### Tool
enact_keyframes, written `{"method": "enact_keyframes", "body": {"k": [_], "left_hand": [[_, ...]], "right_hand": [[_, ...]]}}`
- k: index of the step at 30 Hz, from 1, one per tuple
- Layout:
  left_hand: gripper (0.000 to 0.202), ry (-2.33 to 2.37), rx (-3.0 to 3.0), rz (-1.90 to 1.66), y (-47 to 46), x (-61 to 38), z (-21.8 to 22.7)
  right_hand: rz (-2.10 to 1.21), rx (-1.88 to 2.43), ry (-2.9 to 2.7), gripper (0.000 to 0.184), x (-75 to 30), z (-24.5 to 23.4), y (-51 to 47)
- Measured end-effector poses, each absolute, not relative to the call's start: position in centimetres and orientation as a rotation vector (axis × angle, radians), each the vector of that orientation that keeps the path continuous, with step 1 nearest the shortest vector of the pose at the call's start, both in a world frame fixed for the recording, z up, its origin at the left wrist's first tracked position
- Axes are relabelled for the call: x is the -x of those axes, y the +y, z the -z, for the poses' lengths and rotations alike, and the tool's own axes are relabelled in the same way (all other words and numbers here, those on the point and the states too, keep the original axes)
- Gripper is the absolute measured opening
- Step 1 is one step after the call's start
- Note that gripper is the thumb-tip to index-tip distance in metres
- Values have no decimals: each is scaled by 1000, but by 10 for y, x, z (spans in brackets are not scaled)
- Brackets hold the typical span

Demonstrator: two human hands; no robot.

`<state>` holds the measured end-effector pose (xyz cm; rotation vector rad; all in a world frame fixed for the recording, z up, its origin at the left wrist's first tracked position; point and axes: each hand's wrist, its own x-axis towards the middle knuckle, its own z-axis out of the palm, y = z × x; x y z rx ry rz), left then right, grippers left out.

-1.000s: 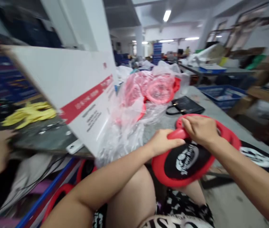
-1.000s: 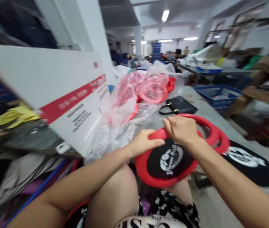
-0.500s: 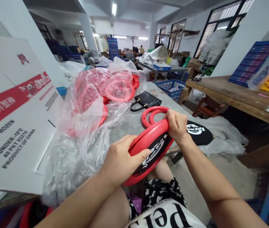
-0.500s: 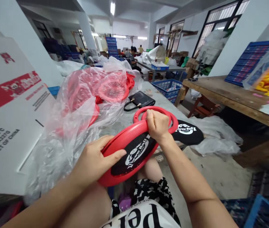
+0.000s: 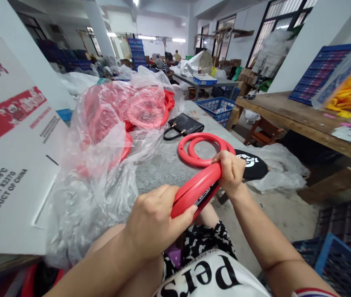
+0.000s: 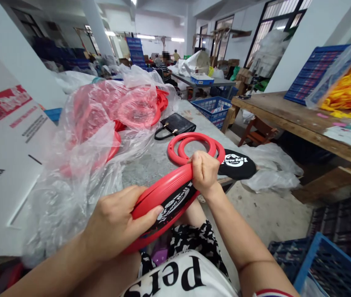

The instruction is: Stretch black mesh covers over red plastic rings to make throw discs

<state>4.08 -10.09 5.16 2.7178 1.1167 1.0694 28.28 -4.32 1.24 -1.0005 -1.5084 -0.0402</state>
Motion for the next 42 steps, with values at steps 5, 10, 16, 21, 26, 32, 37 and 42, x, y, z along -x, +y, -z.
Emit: {"method": "enact_keyframes", "body": {"k": [5, 10, 16, 21, 26, 32, 37, 42], "left_hand": [[29, 1096, -2654, -1025, -98, -46, -48], [30, 1251, -2501, -798, -89, -63, -52], [29, 1194, -2584, -883, -115, -71, -73], [23, 1091, -2607, -890, -151, -78, -44], [24, 1032, -2602, -811, -172, -99, 3], [22, 1016, -2403, -689, -178, -105, 8], [26, 1074, -2176, -654, -178, -94, 26], [27, 1025, -2245, -777, -172, -97, 16]], "right_hand": [[91, 1095, -1498, 51, -289, -9, -51], [105, 1231, -1417, 58, -305, -4, -42], [36, 1200, -1344, 56, -326, -13, -68], [-112, 1197, -1412, 51, -337, 21, -115], [-148, 1266, -1333, 49, -351, 77, -154], [-128, 1331, -1226, 53, -363, 91, -167], [-145, 1398, -898, 59, -387, 114, -158], [-166, 1386, -996, 53, -397, 86, -157]]}}
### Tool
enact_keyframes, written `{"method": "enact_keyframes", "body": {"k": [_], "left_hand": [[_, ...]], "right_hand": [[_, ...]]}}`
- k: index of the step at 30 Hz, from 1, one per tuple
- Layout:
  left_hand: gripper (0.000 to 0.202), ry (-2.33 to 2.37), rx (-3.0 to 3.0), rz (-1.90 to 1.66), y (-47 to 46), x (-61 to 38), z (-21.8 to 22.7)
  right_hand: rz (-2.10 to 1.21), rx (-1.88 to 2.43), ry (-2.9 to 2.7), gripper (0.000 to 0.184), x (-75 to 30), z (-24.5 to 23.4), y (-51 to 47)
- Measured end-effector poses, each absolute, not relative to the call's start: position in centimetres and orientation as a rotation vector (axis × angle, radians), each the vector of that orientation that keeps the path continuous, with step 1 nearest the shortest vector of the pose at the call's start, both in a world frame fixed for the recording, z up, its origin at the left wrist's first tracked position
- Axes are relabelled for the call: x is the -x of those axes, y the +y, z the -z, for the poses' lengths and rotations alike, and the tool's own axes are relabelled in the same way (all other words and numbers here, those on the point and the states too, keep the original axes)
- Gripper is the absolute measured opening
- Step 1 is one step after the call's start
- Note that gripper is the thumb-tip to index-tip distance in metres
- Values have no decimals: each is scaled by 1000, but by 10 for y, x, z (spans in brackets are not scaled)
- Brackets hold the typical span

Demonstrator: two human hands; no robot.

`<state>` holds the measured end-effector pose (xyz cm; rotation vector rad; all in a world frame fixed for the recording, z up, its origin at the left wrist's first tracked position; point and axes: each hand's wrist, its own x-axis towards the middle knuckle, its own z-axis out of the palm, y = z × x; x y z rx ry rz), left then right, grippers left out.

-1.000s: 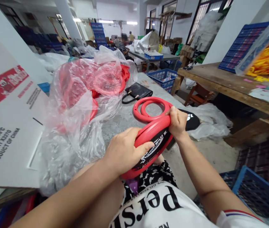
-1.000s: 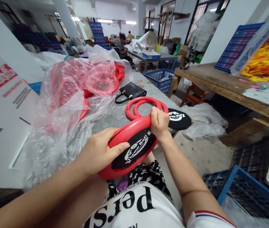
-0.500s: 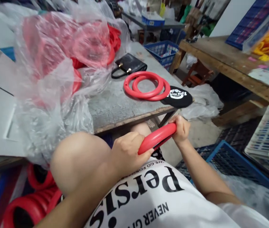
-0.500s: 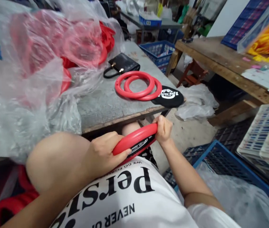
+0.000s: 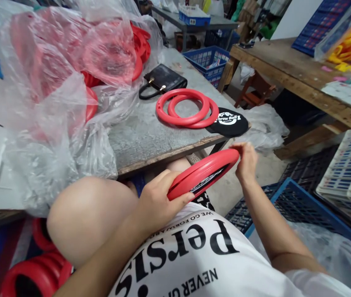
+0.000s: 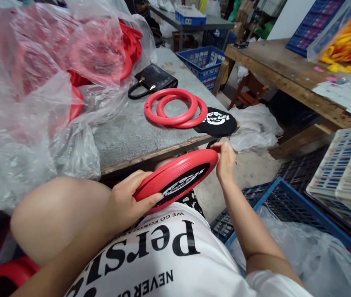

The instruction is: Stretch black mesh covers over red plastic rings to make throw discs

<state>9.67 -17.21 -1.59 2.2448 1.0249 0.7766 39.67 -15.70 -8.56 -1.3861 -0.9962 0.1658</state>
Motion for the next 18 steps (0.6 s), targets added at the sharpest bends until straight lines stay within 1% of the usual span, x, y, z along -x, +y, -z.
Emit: {"method": "enact_keyframes", "body": {"k": [2, 4, 5, 7, 9, 12, 18], "left_hand": [[25, 1022, -2321, -733, -170, -102, 1], [22, 1019, -2400, -648, -170, -109, -11], [21, 1026, -2431, -611, -170, -112, -15], [20, 1065, -2464, -565, -172, -116, -17], [20, 1091, -2474, -548, -173, -118, -15], [21, 1081, -2500, -541, -171, -119, -10], [24, 1106, -2538, -525, -158, -129, -3]], "right_hand": [[-20, 1322, -1196, 50, -385, 53, -162], [-8, 1279, -1623, 45, -366, 22, -168], [-15, 1245, -1823, 47, -355, 11, -172], [38, 1252, -2014, 52, -337, 1, -177], [149, 1302, -2059, 56, -325, 3, -180], [307, 1325, -2027, 54, -320, 13, -177], [326, 1254, -1938, 50, -325, 29, -157]]}}
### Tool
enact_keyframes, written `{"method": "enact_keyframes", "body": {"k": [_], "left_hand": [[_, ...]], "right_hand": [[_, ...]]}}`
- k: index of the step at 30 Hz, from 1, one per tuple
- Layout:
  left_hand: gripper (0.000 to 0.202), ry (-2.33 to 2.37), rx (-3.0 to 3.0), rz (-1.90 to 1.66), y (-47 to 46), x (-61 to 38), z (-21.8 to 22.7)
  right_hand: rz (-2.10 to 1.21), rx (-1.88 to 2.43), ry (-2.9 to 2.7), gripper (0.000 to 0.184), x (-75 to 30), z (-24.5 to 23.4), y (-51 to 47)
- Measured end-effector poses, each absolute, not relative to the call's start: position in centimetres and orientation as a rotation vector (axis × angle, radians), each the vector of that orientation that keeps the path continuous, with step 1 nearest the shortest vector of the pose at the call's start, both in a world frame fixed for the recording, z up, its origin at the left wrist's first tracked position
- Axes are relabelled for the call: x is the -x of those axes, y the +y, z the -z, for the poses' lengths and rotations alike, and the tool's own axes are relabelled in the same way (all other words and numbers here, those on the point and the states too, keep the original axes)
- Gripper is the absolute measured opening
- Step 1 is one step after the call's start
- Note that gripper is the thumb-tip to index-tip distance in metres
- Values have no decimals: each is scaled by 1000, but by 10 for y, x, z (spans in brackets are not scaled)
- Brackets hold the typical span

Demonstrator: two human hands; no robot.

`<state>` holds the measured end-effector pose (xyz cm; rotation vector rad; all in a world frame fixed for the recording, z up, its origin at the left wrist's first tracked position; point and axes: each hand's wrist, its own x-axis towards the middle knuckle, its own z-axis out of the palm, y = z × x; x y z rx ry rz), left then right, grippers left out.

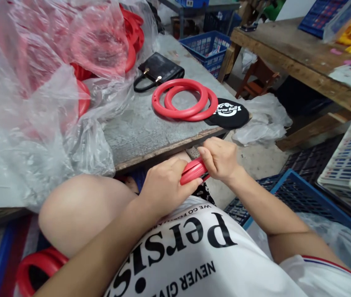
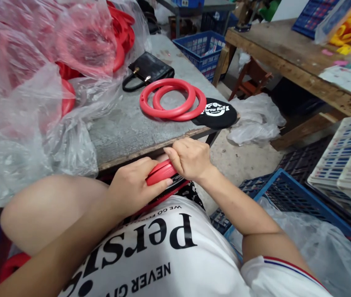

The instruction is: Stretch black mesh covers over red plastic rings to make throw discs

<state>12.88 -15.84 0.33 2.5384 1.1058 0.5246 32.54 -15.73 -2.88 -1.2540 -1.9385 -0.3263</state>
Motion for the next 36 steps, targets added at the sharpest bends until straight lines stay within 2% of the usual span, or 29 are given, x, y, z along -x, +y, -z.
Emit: {"method": "enact_keyframes", "body": {"k": [9, 15, 21, 23, 27, 30, 36], "left_hand": [[28, 1211, -2568, -340, -145, -145, -17], [26, 1137, -2553, -406, -153, -141, -10], [28, 1266, -2513, -302, -139, -146, -11], [31, 1230, -2489, -370, -139, -143, -7], [44, 1071, -2467, -740, -150, -129, 12], [36, 996, -2434, -887, -159, -120, 20], [21, 982, -2445, -838, -167, -122, 9]], "right_hand": [[176, 1412, -1951, 55, -328, 19, -156], [304, 1358, -1992, 54, -311, 19, -160], [243, 1411, -1936, 53, -313, 26, -139], [201, 1443, -1884, 52, -319, 26, -136], [106, 1483, -1742, 52, -335, 28, -144], [85, 1448, -1797, 51, -339, 23, -155], [242, 1344, -2056, 48, -323, 4, -172]]}}
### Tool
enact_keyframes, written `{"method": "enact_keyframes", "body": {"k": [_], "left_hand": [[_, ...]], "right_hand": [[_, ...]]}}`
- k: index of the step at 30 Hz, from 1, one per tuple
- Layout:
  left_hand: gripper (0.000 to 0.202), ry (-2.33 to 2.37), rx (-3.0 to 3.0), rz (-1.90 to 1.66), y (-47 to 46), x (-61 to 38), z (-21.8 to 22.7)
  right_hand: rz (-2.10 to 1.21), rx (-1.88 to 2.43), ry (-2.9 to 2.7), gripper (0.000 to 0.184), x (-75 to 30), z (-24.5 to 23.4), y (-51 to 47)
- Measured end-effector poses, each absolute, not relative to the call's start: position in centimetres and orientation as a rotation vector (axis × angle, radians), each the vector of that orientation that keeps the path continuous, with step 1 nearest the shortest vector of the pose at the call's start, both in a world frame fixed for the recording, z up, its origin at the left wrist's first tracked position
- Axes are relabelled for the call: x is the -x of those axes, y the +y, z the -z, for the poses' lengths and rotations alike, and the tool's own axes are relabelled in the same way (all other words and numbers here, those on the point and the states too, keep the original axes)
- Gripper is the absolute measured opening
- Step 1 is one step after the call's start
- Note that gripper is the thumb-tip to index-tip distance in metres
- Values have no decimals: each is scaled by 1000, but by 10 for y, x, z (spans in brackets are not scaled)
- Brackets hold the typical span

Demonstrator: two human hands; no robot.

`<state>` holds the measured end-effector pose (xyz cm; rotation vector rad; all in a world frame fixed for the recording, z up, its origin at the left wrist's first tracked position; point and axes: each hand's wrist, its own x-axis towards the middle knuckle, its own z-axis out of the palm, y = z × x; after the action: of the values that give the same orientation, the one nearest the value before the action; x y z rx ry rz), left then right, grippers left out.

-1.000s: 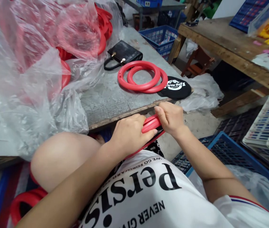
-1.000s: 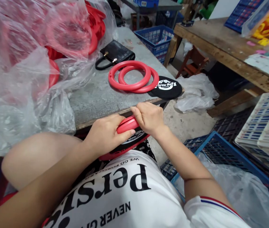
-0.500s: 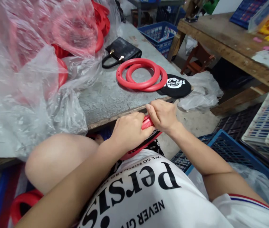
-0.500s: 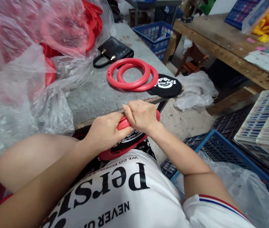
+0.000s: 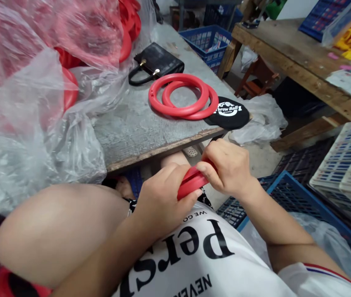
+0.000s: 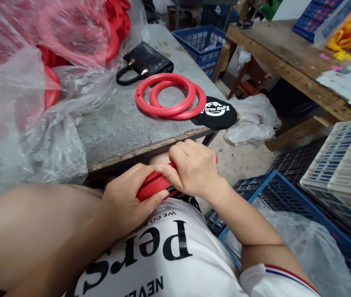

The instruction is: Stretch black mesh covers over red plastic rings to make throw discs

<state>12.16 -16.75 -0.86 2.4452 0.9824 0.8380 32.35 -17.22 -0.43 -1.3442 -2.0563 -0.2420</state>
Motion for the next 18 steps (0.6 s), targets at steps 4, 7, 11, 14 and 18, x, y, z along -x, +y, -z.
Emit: {"method": "enact_keyframes", "body": {"k": [4, 7, 11, 14, 18], "left_hand": [[12, 1048, -2407, -833, -170, -127, 10], [10, 1109, -2383, -806, -166, -131, 15], [20, 1104, -2378, -751, -157, -133, 15], [25, 1101, -2407, -680, -153, -132, 7], [19, 1102, -2420, -539, -155, -132, -5]], "right_hand": [[357, 1323, -2047, 46, -318, 9, -170], [308, 1324, -2041, 45, -321, 16, -161], [281, 1366, -2019, 45, -328, 18, -151], [280, 1329, -2062, 48, -328, 13, -149], [308, 1246, -2103, 49, -322, 7, -152]]}}
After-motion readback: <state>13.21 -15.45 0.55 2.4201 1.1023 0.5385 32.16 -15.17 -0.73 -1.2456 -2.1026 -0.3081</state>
